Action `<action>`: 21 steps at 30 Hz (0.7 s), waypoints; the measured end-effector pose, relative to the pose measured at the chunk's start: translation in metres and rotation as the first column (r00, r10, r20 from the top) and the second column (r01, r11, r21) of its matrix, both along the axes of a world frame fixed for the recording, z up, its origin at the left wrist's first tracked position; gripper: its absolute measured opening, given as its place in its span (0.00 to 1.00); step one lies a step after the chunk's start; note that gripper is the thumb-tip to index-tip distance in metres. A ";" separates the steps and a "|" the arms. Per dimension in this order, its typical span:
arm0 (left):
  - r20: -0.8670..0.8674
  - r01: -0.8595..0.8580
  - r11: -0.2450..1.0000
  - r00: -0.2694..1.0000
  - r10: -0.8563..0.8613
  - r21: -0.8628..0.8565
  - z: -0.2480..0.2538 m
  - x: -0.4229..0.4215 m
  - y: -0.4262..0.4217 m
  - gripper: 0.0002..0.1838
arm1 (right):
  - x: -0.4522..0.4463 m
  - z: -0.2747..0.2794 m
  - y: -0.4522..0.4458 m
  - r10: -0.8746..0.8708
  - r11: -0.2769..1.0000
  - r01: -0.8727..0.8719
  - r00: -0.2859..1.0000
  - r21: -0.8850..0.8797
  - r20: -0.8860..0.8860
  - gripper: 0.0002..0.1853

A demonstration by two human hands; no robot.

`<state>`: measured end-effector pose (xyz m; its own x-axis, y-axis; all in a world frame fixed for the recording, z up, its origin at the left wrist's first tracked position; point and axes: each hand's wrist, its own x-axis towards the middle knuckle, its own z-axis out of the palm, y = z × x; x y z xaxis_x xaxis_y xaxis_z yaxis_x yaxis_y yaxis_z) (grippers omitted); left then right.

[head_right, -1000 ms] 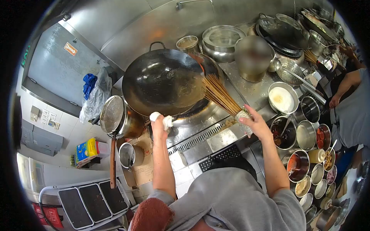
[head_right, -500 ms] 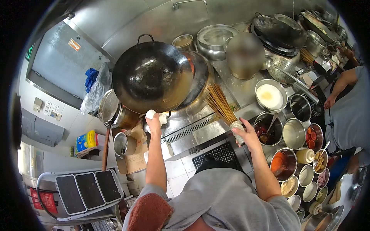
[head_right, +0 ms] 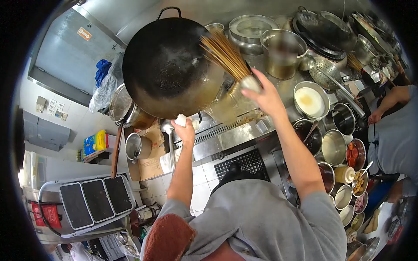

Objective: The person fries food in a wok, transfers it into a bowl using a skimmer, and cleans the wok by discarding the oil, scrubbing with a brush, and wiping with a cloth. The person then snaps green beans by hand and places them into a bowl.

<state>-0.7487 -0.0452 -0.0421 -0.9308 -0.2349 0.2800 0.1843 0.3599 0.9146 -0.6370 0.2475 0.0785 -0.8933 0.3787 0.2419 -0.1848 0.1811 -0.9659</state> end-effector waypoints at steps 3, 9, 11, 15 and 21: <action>-0.064 -0.012 0.997 0.998 0.007 -0.082 -0.010 0.005 0.005 0.30 | -0.062 0.033 -0.020 -0.051 0.969 0.058 0.998 0.239 -0.032 0.36; -0.152 0.088 0.996 0.985 -0.086 0.005 -0.024 -0.006 0.003 0.31 | -0.094 -0.003 -0.040 0.089 0.580 -0.471 0.848 0.665 0.523 0.35; -0.089 0.092 0.993 0.992 -0.085 0.073 -0.027 -0.017 -0.008 0.30 | -0.066 0.034 -0.025 0.041 0.405 -0.599 0.766 0.690 0.641 0.33; -0.004 0.038 0.999 0.999 -0.038 0.038 -0.041 -0.022 -0.013 0.29 | -0.063 0.107 -0.015 -0.174 -0.027 -0.490 0.861 0.871 0.478 0.28; -0.091 0.082 0.991 0.993 -0.072 0.107 -0.050 -0.017 -0.005 0.30 | -0.135 0.022 -0.027 -0.060 0.626 -0.166 0.964 0.762 0.260 0.34</action>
